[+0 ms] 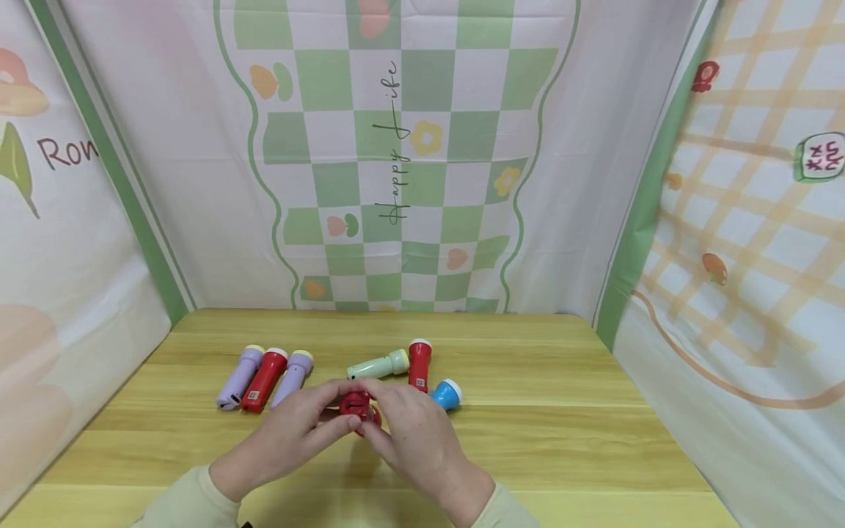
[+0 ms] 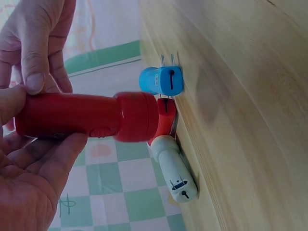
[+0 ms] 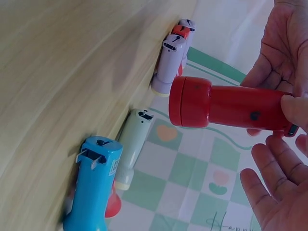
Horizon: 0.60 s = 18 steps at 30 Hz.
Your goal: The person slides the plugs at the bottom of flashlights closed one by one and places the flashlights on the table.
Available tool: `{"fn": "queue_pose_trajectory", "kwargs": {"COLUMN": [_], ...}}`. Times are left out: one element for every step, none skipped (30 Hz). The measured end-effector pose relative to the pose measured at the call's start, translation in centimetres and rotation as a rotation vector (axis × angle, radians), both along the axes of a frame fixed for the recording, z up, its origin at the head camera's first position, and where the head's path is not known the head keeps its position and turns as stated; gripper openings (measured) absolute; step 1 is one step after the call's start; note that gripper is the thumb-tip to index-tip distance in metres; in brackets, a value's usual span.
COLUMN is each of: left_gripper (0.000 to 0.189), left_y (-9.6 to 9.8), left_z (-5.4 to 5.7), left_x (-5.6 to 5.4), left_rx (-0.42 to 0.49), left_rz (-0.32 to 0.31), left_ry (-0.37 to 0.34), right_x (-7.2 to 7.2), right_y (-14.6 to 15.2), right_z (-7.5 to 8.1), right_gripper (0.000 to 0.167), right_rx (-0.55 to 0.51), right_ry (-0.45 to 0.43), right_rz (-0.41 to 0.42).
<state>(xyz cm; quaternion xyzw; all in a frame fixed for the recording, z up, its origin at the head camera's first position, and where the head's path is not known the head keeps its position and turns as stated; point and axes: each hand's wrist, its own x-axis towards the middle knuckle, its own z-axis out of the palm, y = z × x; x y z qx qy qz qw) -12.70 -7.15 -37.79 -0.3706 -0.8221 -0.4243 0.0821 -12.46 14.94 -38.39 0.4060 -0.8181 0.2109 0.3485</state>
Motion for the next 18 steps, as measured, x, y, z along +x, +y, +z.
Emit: {"fn": "queue_pose_trajectory", "kwargs": {"left_gripper": [0.034, 0.033, 0.032, 0.032, 0.033, 0.034, 0.034, 0.036, 0.036, 0.036, 0.035, 0.035, 0.034, 0.033, 0.032, 0.033, 0.034, 0.034], "left_y": [0.0, -0.1, -0.1, -0.2, -0.3, -0.4, -0.5, -0.6, -0.8, -0.9, -1.0, -1.1, -1.2, -1.3, -1.4, -1.5, -1.6, -1.7], "left_z": [0.0, 0.0, 0.0, -0.1, -0.1, -0.1, -0.1, -0.2, -0.2, -0.3, -0.4, -0.5, -0.6, -0.7, -0.8, -0.9, -1.0, -1.1], "left_x": [0.0, -0.1, -0.1, -0.1, -0.2, -0.2, -0.2, -0.3, -0.3, -0.3, -0.4, -0.5, -0.6, -0.7, -0.9, -1.0, -1.1, -1.3], "left_rx": [-0.005, -0.010, -0.015, -0.023, -0.034, -0.048, -0.060, -0.076, -0.095, -0.113, -0.128, -0.144, -0.158, -0.173, -0.181, -0.189, -0.198, -0.207], "left_rz": [0.008, 0.016, 0.026, 0.038, 0.054, 0.070, 0.085, 0.104, 0.125, 0.144, 0.163, 0.181, 0.200, 0.222, 0.237, 0.255, 0.272, 0.287], "left_ry": [0.010, 0.022, 0.035, 0.049, 0.068, 0.084, 0.096, 0.109, 0.121, 0.131, 0.142, 0.154, 0.172, 0.197, 0.218, 0.243, 0.269, 0.288], "right_x": [0.0, -0.1, -0.1, -0.1, -0.2, -0.2, -0.2, -0.2, -0.2, -0.2, -0.2, -0.1, -0.1, -0.1, -0.1, -0.1, -0.1, -0.1], "right_y": [0.1, 0.1, 0.2, 0.3, 0.4, 0.5, 0.5, 0.6, 0.6, 0.7, 0.8, 0.8, 0.9, 0.9, 1.0, 1.0, 1.1, 1.1], "right_z": [0.0, -0.1, -0.2, -0.2, -0.3, -0.3, -0.4, -0.4, -0.4, -0.5, -0.5, -0.5, -0.6, -0.6, -0.7, -0.7, -0.7, -0.8], "right_gripper": [0.055, 0.056, 0.057, 0.058, 0.059, 0.061, 0.063, 0.064, 0.064, 0.065, 0.066, 0.066, 0.067, 0.068, 0.069, 0.070, 0.072, 0.073], "right_rx": [0.003, 0.005, 0.007, 0.009, 0.011, 0.017, 0.022, 0.032, 0.043, 0.056, 0.069, 0.084, 0.097, 0.110, 0.118, 0.125, 0.132, 0.139], "right_ry": [-0.008, -0.011, -0.017, -0.021, -0.025, -0.027, -0.035, -0.049, -0.067, -0.088, -0.111, -0.130, -0.153, -0.165, -0.174, -0.179, -0.180, -0.178], "right_rz": [-0.009, -0.016, -0.024, -0.030, -0.039, -0.050, -0.061, -0.078, -0.097, -0.117, -0.134, -0.153, -0.170, -0.186, -0.196, -0.206, -0.216, -0.229]}}
